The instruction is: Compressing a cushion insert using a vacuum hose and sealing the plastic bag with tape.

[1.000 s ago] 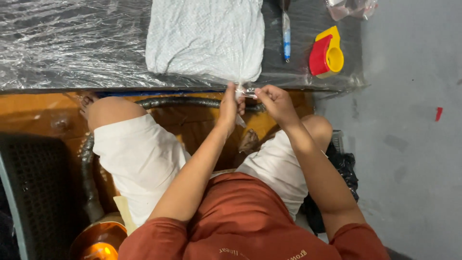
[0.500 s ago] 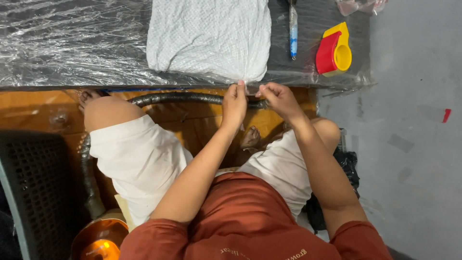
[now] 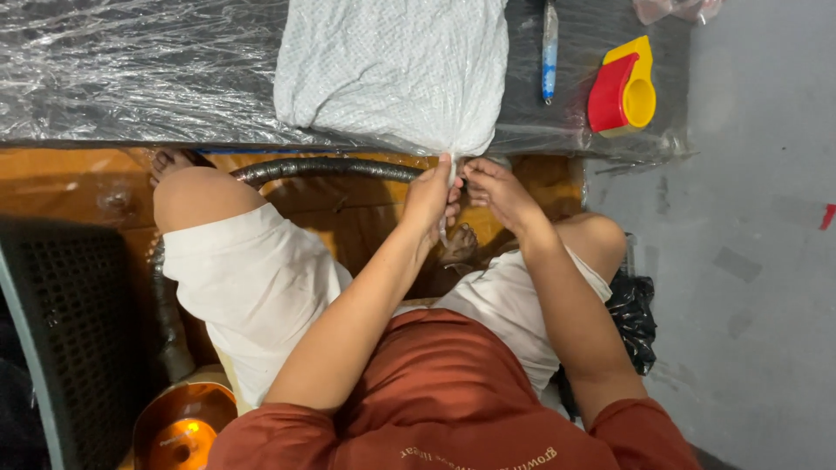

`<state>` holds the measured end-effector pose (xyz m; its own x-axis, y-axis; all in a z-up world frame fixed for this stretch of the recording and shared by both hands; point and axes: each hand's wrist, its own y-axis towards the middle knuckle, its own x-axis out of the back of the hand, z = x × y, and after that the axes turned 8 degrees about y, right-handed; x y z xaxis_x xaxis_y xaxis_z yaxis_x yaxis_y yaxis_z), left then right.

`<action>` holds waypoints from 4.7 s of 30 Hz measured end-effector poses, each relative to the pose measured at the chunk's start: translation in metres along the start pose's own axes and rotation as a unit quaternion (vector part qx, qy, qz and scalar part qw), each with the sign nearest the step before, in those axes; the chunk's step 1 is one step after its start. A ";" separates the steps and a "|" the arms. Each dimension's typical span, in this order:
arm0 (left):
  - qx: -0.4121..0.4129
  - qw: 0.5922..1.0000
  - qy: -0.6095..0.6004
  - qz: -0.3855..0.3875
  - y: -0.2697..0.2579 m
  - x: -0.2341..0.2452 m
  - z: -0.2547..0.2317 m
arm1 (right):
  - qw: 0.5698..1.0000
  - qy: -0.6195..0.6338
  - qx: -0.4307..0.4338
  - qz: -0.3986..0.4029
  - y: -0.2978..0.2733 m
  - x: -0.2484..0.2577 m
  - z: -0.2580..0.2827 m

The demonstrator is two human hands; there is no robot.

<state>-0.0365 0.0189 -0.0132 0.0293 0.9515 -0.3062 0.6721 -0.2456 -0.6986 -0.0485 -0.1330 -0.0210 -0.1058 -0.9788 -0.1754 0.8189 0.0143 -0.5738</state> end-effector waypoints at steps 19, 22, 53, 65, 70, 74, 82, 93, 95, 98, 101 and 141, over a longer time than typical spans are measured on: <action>-0.008 0.972 -0.215 0.095 -0.008 -0.012 0.023 | 0.942 -0.325 -0.074 -0.025 0.023 -0.048 0.017; -0.050 0.979 -0.184 0.070 -0.002 -0.013 0.029 | 0.905 -0.422 -0.056 -0.018 0.001 -0.054 0.037; -0.230 0.960 -0.087 0.130 0.006 -0.019 0.050 | 0.930 -0.009 0.296 -0.217 -0.065 -0.046 0.014; -0.050 0.968 -0.233 0.083 0.006 -0.028 0.059 | 0.979 0.029 0.045 -0.197 -0.020 -0.019 -0.023; -0.036 0.955 -0.275 0.099 -0.009 -0.024 0.045 | 0.976 -0.109 0.029 -0.188 -0.001 -0.005 -0.036; -0.077 0.955 -0.264 0.107 -0.005 -0.027 0.052 | 0.960 -0.210 0.020 -0.186 0.009 0.011 -0.048; -0.174 0.975 -0.133 0.030 0.014 -0.030 0.075 | 0.902 -0.396 0.003 -0.173 0.004 0.027 -0.036; -0.257 0.944 0.185 -0.090 -0.031 -0.010 0.037 | 0.748 -0.467 0.430 -0.193 -0.040 -0.069 0.027; -0.266 0.937 0.199 -0.109 -0.014 -0.009 0.047 | 0.766 -0.455 0.417 -0.183 -0.059 -0.069 0.037; -0.290 0.929 0.200 -0.119 -0.002 -0.009 0.050 | 0.861 -0.305 0.378 -0.148 -0.056 -0.030 0.021; -0.291 0.933 0.184 -0.108 0.000 -0.007 0.053 | 0.937 -0.092 0.312 -0.129 -0.047 -0.008 -0.008; -0.490 0.294 0.815 -0.094 0.001 0.021 -0.010 | 0.586 -0.534 0.598 -0.112 -0.008 -0.006 0.006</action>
<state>-0.0274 0.0405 -0.0138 -0.2978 -0.0487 0.9534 0.6429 -0.7485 0.1626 -0.0513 -0.1286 -0.0105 -0.3961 -0.5068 0.7657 0.7290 0.3334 0.5978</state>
